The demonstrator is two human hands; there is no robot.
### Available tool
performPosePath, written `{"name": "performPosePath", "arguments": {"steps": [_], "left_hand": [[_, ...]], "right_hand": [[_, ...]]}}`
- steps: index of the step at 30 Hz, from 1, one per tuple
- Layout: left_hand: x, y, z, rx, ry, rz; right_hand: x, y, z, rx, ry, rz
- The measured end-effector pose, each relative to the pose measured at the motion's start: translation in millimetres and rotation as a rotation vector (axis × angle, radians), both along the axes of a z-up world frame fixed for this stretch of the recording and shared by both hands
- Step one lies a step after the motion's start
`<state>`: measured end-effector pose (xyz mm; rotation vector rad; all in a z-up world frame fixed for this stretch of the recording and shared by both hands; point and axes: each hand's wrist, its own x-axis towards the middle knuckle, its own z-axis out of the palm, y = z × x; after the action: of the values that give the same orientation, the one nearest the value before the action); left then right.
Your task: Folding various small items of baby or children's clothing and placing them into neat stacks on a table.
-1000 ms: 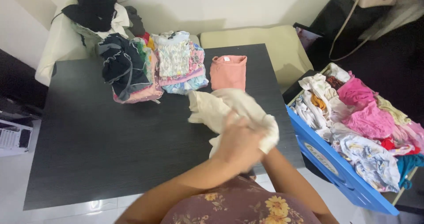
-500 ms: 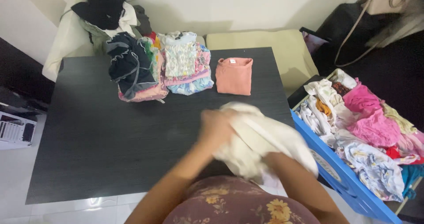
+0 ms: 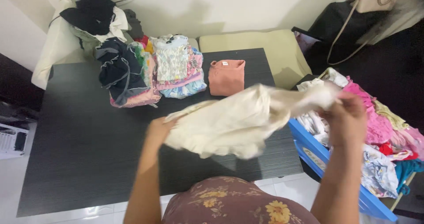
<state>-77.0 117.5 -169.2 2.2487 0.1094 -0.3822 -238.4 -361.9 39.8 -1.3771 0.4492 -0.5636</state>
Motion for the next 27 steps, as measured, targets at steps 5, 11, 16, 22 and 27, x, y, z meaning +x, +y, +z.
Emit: {"name": "performPosePath", "arguments": {"steps": [5, 11, 16, 22, 27], "left_hand": [[-1, 34, 70, -0.362, 0.338, 0.053], [16, 18, 86, -0.232, 0.243, 0.138], [-12, -47, 40, 0.636, -0.364, -0.095], [-84, -120, 72, 0.374, -0.504, -0.534], [-97, -130, 43, 0.357, -0.637, -0.639]], "right_hand": [[-25, -88, -30, 0.651, -0.225, 0.417], [19, -45, -93, 1.099, -0.038, -0.069], [27, -8, -219, 0.624, 0.474, 0.195], [30, 66, -196, -0.774, 0.559, 0.109], [60, 52, -191, -0.798, 0.751, 0.213]]}}
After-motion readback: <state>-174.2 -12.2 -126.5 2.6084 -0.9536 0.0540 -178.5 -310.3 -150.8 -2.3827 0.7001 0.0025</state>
